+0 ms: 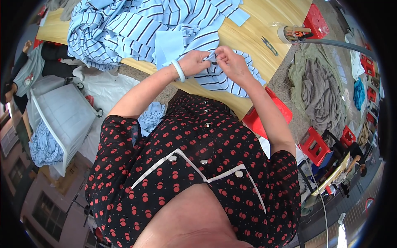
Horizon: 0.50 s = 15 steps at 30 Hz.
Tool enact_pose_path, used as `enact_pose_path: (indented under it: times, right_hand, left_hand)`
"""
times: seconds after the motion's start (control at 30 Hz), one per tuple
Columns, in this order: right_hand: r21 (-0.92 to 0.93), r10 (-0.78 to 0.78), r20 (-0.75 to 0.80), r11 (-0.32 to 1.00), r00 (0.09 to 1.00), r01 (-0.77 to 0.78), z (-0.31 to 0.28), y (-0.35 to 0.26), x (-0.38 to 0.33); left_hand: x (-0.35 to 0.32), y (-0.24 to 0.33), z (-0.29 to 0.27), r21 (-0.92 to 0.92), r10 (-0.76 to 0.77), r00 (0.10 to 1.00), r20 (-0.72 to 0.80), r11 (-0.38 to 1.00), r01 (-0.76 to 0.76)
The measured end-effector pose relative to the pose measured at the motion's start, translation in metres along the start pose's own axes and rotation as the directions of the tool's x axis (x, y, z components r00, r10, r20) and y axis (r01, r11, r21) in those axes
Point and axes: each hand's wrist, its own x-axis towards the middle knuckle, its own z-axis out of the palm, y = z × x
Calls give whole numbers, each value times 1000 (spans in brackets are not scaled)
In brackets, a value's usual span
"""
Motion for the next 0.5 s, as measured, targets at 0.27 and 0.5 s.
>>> enact_pose_path:
  times: [0.27, 0.5]
  right_hand:
    - [164, 117, 160, 976, 980, -143, -14, 12, -4]
    - [521, 177, 402, 763, 898, -384, -25, 27, -22]
  left_hand:
    - [-1, 5, 9, -454, -152, 988, -29, 882, 123]
    - [-19, 26, 4, -510, -351, 936, -36, 811, 285]
